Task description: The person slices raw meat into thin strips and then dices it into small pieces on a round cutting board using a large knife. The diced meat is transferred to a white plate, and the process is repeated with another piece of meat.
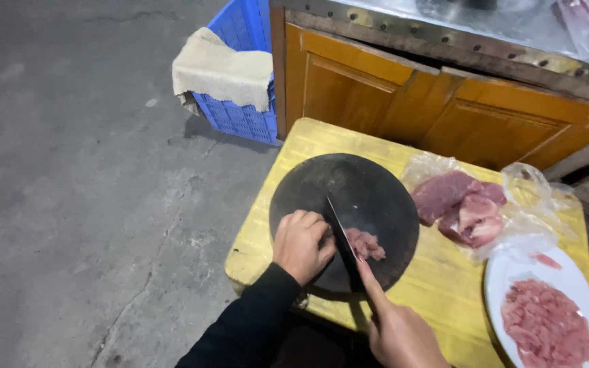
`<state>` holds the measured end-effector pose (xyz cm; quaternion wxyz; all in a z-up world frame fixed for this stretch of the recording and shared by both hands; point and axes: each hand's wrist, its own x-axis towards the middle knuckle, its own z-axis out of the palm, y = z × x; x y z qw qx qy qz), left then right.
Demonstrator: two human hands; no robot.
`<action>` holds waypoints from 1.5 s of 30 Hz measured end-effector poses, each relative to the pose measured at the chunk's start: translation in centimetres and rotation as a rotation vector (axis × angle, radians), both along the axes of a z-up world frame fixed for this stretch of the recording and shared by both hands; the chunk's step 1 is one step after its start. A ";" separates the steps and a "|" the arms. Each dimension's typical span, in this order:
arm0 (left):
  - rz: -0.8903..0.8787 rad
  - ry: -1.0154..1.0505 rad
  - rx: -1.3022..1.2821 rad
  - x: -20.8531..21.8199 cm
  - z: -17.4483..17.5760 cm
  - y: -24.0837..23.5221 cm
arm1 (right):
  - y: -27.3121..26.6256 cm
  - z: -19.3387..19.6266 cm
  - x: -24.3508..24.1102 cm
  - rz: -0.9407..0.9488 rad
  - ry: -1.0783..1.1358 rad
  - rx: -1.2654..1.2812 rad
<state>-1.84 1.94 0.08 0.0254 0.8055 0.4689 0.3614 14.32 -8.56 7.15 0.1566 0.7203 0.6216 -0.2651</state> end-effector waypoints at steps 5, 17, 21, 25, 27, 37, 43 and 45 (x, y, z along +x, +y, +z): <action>0.002 -0.090 -0.241 -0.4 1.0 -1.5 | 0.8 -0.2 1.1 -0.034 0.415 0.335; 0.339 0.007 -0.414 1.5 0.8 -0.8 | -4.5 -1.9 7.0 -0.667 1.294 0.285; 0.268 -0.010 -0.460 2.1 0.7 -0.6 | -5.2 -4.5 7.1 -0.747 1.317 0.274; 0.273 -0.247 -0.450 2.6 0.7 0.9 | -6.2 -2.5 7.1 -0.793 1.286 0.284; 0.288 -0.379 -0.425 4.3 3.1 1.0 | -7.1 -0.6 7.4 -0.866 1.238 0.319; -0.564 -0.213 -0.587 28.9 3.1 2.1 | -11.7 -2.5 19.0 -1.040 1.133 1.036; -0.520 0.128 -0.732 36.6 3.0 1.2 | -12.1 -1.3 21.6 -1.189 1.357 1.202; -0.523 0.161 -0.785 35.8 3.5 0.9 | -11.4 0.2 20.8 -1.433 1.350 1.282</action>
